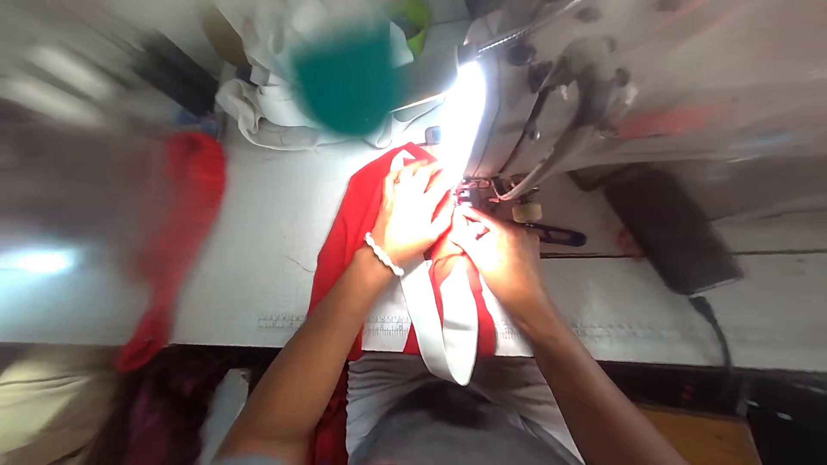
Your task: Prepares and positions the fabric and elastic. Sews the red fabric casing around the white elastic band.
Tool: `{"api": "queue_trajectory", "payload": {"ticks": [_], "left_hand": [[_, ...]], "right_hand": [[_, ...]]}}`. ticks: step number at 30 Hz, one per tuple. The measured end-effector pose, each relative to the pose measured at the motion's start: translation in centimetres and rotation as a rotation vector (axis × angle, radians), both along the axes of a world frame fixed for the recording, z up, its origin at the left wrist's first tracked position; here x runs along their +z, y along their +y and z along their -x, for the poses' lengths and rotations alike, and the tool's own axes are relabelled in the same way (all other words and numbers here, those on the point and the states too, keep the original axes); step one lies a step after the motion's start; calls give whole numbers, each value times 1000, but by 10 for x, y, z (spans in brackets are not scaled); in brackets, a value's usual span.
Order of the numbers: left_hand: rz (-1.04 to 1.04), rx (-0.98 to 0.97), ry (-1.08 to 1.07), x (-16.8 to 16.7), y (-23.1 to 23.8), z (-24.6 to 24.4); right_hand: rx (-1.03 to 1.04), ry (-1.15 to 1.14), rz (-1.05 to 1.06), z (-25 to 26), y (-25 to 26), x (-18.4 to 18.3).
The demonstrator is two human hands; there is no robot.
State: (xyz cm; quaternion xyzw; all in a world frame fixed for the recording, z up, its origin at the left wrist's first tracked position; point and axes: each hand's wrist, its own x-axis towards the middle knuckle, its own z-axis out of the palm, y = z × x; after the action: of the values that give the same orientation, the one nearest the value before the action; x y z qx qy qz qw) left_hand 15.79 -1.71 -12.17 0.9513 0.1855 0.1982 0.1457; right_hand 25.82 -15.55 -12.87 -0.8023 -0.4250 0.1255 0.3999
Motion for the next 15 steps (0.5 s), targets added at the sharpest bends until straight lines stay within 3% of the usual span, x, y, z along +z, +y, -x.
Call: {"api": "queue_trajectory", "payload": {"ticks": [3,10,12,15], "left_hand": [[-142,96,-87,-6,-27,7],[-151,67,23,-16,-42,18],[-184,60,64,-16,-41,19],[-221,49,73,-19,-41,20]], "right_hand": [[-10,-4,-8,-1,-1,-1],[23,-58,-58,-4,-8,5],[-16,-166,-125,-18,-31,10],[-173,-409,-242,-88,-103,6]]}}
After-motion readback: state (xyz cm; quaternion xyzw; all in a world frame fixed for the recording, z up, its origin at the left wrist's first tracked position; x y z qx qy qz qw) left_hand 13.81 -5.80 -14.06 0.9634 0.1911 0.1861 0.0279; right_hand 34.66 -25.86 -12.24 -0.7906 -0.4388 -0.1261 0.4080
